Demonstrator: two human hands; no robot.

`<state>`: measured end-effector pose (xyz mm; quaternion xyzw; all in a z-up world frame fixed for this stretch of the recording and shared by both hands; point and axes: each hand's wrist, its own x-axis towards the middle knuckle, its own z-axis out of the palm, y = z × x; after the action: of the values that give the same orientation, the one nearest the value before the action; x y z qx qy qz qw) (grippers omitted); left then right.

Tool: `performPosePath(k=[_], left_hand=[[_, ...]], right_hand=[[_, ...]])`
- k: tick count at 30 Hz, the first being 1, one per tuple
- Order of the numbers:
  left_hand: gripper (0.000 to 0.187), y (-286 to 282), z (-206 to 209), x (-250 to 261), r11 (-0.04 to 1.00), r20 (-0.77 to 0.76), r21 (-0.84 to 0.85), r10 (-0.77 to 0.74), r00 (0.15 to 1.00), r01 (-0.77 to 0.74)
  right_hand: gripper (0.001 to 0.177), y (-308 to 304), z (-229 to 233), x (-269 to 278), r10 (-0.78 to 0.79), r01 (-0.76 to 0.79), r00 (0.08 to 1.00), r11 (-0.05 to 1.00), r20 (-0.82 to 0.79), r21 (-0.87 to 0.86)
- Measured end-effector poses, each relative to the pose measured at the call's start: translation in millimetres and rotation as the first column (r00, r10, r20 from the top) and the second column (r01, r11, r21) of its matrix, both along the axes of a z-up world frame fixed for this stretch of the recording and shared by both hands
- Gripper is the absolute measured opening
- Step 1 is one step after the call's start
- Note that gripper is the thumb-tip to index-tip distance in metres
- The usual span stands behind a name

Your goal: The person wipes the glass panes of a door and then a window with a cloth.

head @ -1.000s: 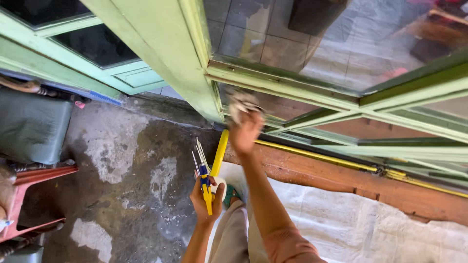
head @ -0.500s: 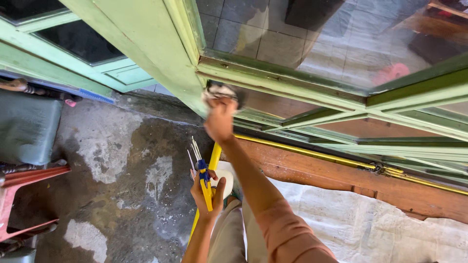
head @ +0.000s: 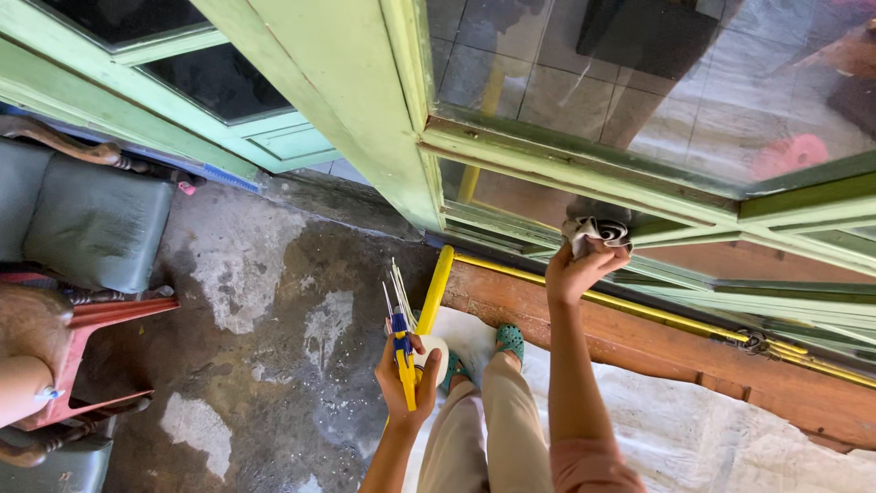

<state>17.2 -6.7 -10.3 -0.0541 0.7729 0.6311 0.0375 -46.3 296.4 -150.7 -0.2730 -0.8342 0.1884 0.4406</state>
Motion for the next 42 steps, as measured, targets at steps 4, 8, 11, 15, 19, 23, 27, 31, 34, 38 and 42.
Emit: performPosePath(k=[4,8,11,15,19,23,27,31,34,38,42], left_hand=[[0.024,10,2,-4,0.998,-0.205,-0.019,-0.061,0.977,0.059],[0.023,16,-2,-5,0.996,-0.224,-0.032,-0.085,0.971,0.080],[0.022,13,-4,-7,0.997,-0.190,-0.058,-0.068,0.979,0.058],[0.022,12,-4,-12,0.998,-0.172,-0.065,-0.028,0.985,0.017],[0.023,15,-1,-20,0.998,-0.232,-0.053,0.001,0.973,-0.013],[0.022,13,-1,-30,1.000,-0.241,0.004,0.017,0.970,-0.017],[0.022,11,-12,-27,0.996,-0.245,0.093,0.010,0.970,0.013],[0.023,15,-20,-22,1.000,-0.190,0.004,0.017,0.982,-0.016],[0.024,12,-21,-7,0.997,-0.185,-0.056,0.037,0.982,-0.048],[0.021,-2,-23,-3,0.991,-0.045,-0.106,0.082,0.996,-0.086],[0.022,-3,-22,-2,0.994,-0.142,-0.077,0.064,0.988,-0.076]], right_hand=[[0.085,-18,-21,-25,0.061,-0.145,0.961,0.942,-0.271,-0.302],[0.073,-94,-39,-81,0.247,-0.247,0.969,0.969,0.003,0.019],[0.046,-167,-29,-129,0.486,-0.487,0.872,0.852,-0.057,-0.194],[0.037,-154,-15,-110,0.541,-0.539,0.839,0.807,-0.066,-0.242],[0.053,-101,-10,-28,0.371,-0.372,0.928,0.915,-0.039,-0.157],[0.058,-32,-31,3,0.015,-0.057,0.985,0.969,-0.174,-0.239],[0.102,-16,-64,-13,-0.024,0.030,0.994,0.998,-0.110,0.055],[0.109,-73,-82,-53,-0.014,-0.006,0.986,0.993,-0.167,-0.115],[0.084,-146,-93,-106,0.318,-0.298,0.948,0.916,0.034,-0.270],[0.070,-184,-91,-127,0.340,-0.349,0.937,0.886,-0.084,-0.305],[0.053,-137,-85,-70,0.411,-0.404,0.911,0.887,-0.016,-0.224]])
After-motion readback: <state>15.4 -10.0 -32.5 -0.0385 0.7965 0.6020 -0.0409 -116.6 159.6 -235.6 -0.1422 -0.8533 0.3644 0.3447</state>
